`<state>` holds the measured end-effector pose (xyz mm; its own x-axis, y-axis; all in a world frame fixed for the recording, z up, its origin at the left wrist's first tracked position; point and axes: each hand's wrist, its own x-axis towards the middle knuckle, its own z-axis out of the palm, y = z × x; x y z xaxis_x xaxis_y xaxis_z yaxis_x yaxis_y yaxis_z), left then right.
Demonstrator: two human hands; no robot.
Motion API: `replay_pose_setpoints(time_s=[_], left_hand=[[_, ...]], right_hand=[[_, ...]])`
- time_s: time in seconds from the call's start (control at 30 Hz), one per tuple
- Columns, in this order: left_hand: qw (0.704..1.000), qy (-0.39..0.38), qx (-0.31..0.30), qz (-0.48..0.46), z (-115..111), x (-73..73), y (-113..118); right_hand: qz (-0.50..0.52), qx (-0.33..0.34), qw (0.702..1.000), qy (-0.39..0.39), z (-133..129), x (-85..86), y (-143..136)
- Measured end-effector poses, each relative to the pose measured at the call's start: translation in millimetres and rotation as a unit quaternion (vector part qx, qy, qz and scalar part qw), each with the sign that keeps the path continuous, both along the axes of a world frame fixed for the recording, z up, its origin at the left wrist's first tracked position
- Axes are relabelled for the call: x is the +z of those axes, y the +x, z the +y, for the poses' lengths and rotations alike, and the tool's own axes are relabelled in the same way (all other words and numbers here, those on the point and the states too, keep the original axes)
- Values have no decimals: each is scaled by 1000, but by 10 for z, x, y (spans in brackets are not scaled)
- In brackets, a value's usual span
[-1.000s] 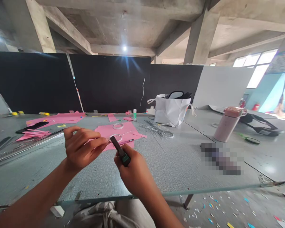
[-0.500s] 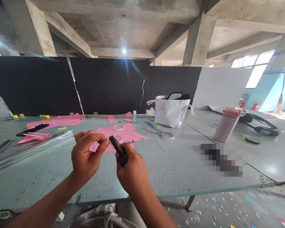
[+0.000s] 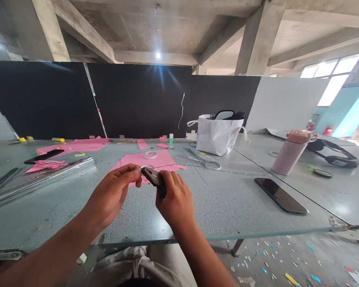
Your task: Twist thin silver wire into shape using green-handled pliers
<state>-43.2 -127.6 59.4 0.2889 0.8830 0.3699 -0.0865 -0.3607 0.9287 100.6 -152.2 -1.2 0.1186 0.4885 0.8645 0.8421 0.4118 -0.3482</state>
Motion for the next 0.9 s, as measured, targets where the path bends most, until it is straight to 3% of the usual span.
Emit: replay_pose_setpoints(time_s=[0.13,0.3,0.53,0.6,0.7,0.8,0.9], left_hand=[[999,43,2,7,47,-9,-10],[985,162,52,36,163,-31,-122],[935,332,96,82,282,-93,-218],[917,373,106,88,319,-88,-227],[901,410,71,123,415,-44,-227],[878,445,-30,172,529,13,-187],[874,437,-125,175,614,20,-111]], right_hand=[[62,33,995,-67,-7,29,-20],[149,99,965,-191,-61,111,-60],[214,231,919,-238,-125,210,-81],[249,295,885,-261,-146,234,-79],[315,414,791,-322,-173,248,-61],[365,501,688,-377,-182,238,-39],[403,551,618,-391,-173,228,-26]])
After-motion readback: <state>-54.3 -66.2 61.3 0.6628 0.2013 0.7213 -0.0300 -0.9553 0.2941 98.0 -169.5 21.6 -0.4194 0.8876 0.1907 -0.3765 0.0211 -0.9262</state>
